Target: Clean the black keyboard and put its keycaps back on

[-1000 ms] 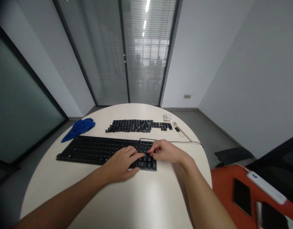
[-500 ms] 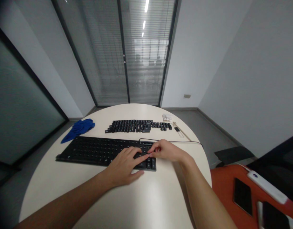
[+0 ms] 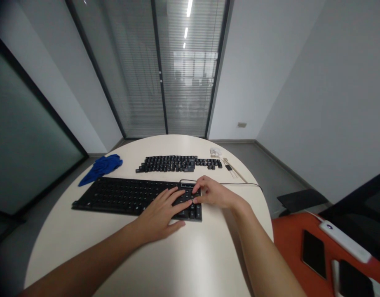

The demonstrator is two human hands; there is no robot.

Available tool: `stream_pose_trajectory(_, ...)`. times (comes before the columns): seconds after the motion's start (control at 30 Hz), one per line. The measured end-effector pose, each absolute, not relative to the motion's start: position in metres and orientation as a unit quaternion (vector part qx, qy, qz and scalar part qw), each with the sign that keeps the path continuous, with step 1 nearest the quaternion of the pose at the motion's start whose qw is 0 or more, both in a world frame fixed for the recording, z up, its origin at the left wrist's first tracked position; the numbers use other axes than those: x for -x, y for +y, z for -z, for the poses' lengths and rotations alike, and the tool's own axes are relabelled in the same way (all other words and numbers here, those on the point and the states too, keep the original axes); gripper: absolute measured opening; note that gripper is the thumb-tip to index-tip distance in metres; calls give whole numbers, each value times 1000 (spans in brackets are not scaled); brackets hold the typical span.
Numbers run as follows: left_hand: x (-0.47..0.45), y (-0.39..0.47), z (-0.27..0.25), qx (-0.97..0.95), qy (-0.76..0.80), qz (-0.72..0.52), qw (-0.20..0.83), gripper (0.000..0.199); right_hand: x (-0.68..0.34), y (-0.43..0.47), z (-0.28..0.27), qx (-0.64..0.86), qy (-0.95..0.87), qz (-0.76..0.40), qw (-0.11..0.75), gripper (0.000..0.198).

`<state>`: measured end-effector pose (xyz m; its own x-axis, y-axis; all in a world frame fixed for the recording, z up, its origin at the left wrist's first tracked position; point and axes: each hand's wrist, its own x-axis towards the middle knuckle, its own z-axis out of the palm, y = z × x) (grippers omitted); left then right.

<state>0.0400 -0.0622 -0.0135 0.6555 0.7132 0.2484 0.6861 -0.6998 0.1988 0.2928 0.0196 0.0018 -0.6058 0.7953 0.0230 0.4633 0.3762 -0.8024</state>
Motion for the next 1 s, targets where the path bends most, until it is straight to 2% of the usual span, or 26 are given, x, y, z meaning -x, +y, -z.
stream_pose_trajectory(0.1,-39,-61,16,-907,388,-156,43,62,-292,18,-1,420,-781,-404,224,53)
stream_pose_trajectory(0.2,-38,-61,17,-907,390,-153,39,61,-290,17,-2,438,-745,-466,191,63)
stream_pose_trajectory(0.3,-38,-61,16,-906,393,-150,36,61,-289,16,-5,429,-733,-498,178,64)
stream_pose_trajectory(0.6,-40,-63,14,-905,396,-154,35,54,-293,19,-1,424,-745,-479,191,61)
stream_pose_trajectory(0.73,-39,-63,14,-907,392,-152,31,53,-293,20,-2,417,-769,-449,182,59)
stream_pose_trajectory(0.87,-38,-62,14,-908,390,-150,26,52,-296,31,2,431,-778,-398,223,38)
stream_pose_trajectory(1.0,-38,-62,14,-909,389,-147,23,53,-310,50,9,575,-732,-212,297,32)
